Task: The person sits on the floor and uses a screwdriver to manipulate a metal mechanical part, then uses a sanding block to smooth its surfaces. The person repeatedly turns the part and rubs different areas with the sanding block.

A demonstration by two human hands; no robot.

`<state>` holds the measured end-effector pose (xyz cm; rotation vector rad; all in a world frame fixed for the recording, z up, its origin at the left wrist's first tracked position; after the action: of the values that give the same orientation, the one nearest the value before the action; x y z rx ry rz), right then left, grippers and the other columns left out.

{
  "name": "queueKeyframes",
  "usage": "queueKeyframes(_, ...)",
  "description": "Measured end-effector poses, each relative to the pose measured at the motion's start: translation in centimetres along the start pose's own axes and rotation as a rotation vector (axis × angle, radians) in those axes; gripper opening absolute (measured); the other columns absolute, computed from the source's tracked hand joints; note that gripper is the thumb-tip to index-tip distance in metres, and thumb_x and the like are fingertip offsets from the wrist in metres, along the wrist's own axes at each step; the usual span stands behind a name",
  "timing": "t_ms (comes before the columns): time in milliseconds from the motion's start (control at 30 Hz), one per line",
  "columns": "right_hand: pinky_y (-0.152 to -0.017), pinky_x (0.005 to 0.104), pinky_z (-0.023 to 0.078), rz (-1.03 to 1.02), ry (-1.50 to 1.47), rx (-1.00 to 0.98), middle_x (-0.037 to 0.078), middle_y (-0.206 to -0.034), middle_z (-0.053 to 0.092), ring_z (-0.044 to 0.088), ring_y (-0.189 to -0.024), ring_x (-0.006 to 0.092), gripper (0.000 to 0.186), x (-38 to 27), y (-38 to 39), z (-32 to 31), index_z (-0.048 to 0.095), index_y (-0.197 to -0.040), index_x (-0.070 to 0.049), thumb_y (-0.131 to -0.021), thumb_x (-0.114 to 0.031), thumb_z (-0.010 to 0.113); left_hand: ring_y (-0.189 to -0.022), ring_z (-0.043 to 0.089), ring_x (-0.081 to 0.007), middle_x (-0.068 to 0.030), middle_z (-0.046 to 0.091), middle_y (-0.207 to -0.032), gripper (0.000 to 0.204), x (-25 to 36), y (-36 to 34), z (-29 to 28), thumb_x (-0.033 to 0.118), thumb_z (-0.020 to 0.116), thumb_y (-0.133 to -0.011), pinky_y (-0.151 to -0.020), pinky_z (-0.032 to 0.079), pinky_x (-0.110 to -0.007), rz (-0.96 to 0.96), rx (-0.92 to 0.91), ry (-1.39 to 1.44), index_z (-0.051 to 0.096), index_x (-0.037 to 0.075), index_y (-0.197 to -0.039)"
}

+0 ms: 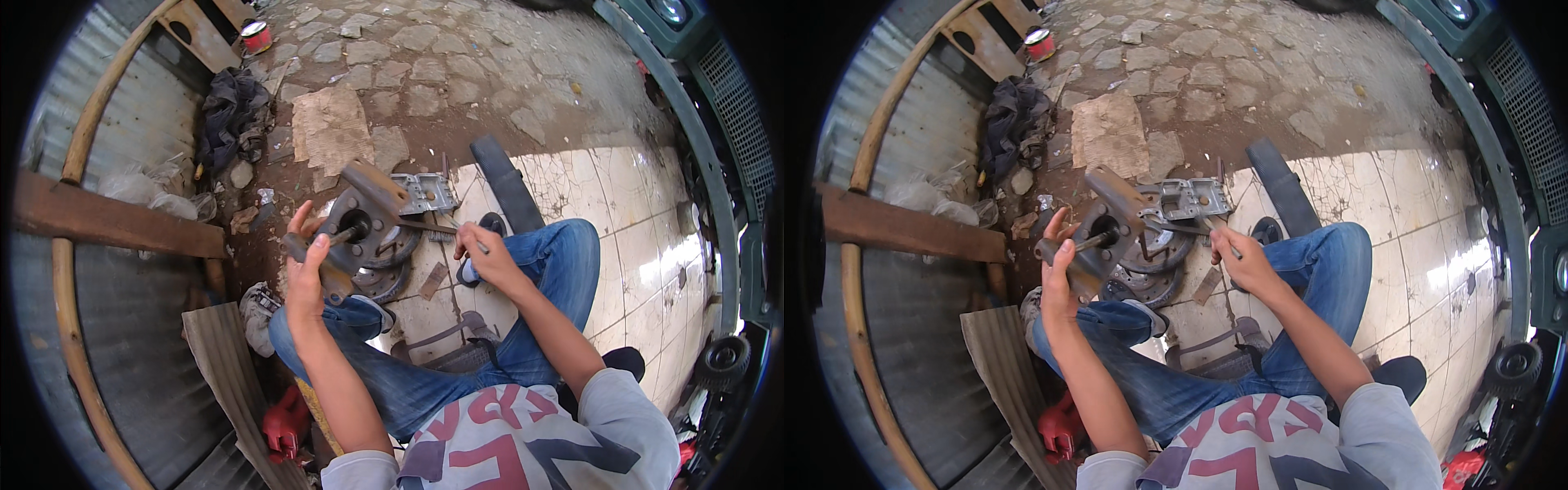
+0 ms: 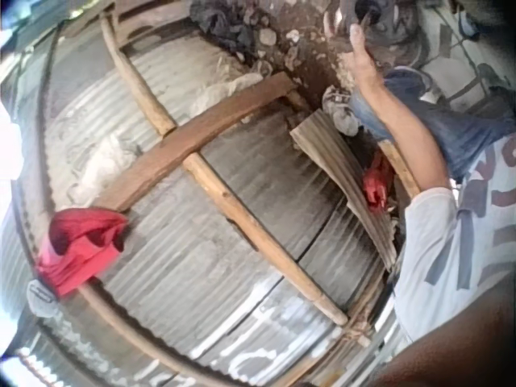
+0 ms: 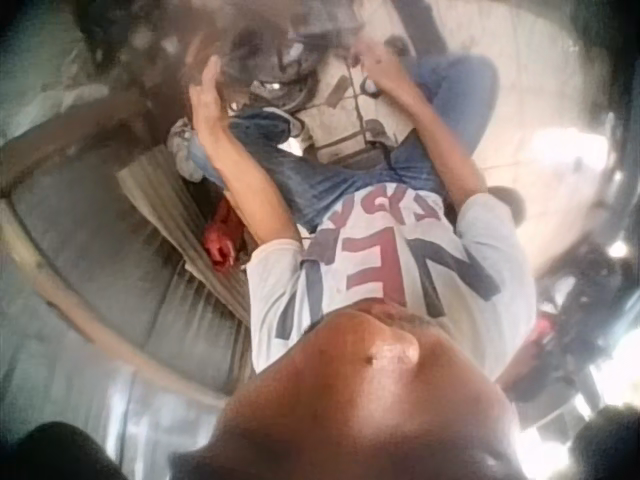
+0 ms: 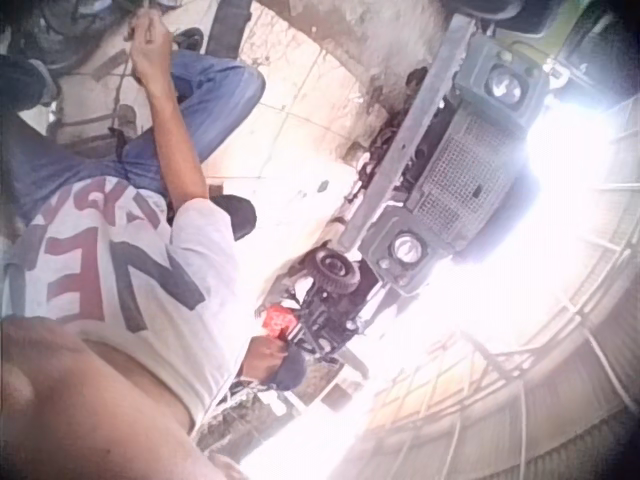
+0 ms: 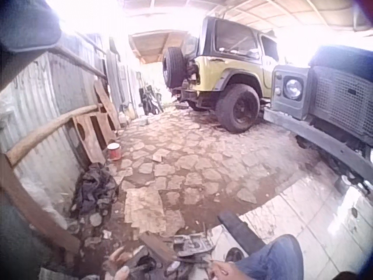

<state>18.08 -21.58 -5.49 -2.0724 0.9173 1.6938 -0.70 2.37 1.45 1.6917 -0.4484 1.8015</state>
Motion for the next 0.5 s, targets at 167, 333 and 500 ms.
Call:
queueKeyframes(167, -0.079, 0.0369, 0.052, 0.242, 0.181, -0.152, 0.014, -0.088, 0.069, 0.068, -0.086, 0.0245, 0.024, 10.2, 2.3, 4.3, 0.065, -0.104, -0.003, -0.1, -0.025, 0.058, -0.132, 0.045, -0.0293, -0.0206, 0.045, -0.142, 0.078, -0.8, -0.8, -0.5, 0.048, 0.071, -0.09, -0.114, 0.032, -0.043, -0.02, -0.001, 0.064, 0.041, 0.01, -0.15)
queueKeyframes(333, -0.098, 0.0458, 0.049, 0.069, 0.347, -0.44, 0.021, -0.123, 0.065, 0.061, -0.118, 0.0368, 0.044, 12.9, 3.2, 8.1, 0.054, -0.134, -0.011, -0.091, -0.007, 0.056, -0.135, 0.044, -0.0306, -0.0226, 0.04, -0.149, 0.071, -0.7, -1.3, -0.6, 0.051, 0.063, -0.096, -0.114, 0.033, -0.044, -0.021, 0.005, 0.032, 0.042, 0.01, -0.15)
queueKeyframes(500, -0.102, 0.0468, 0.047, 0.278, 0.304, -0.399, 0.022, -0.13, 0.06, 0.059, -0.121, 0.0388, 0.052, 14.6, 1.8, 9.2, 0.048, -0.142, -0.011, -0.09, -0.012, 0.058, -0.133, 0.046, -0.0295, -0.0199, 0.043, -0.147, 0.068, 0.2, -0.9, -0.6, 0.047, 0.062, -0.096, -0.113, 0.034, -0.043, -0.051, -0.027, -0.052, 0.043, 0.01, -0.149)
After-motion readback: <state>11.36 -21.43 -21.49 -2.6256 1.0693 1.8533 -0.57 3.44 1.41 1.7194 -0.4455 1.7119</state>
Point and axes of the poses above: each hand's wrist, its own y-axis away from the middle knuckle, its own z-axis out of the palm, x = y × z, the point moved 2 cm from there along -y, towards the middle knuckle
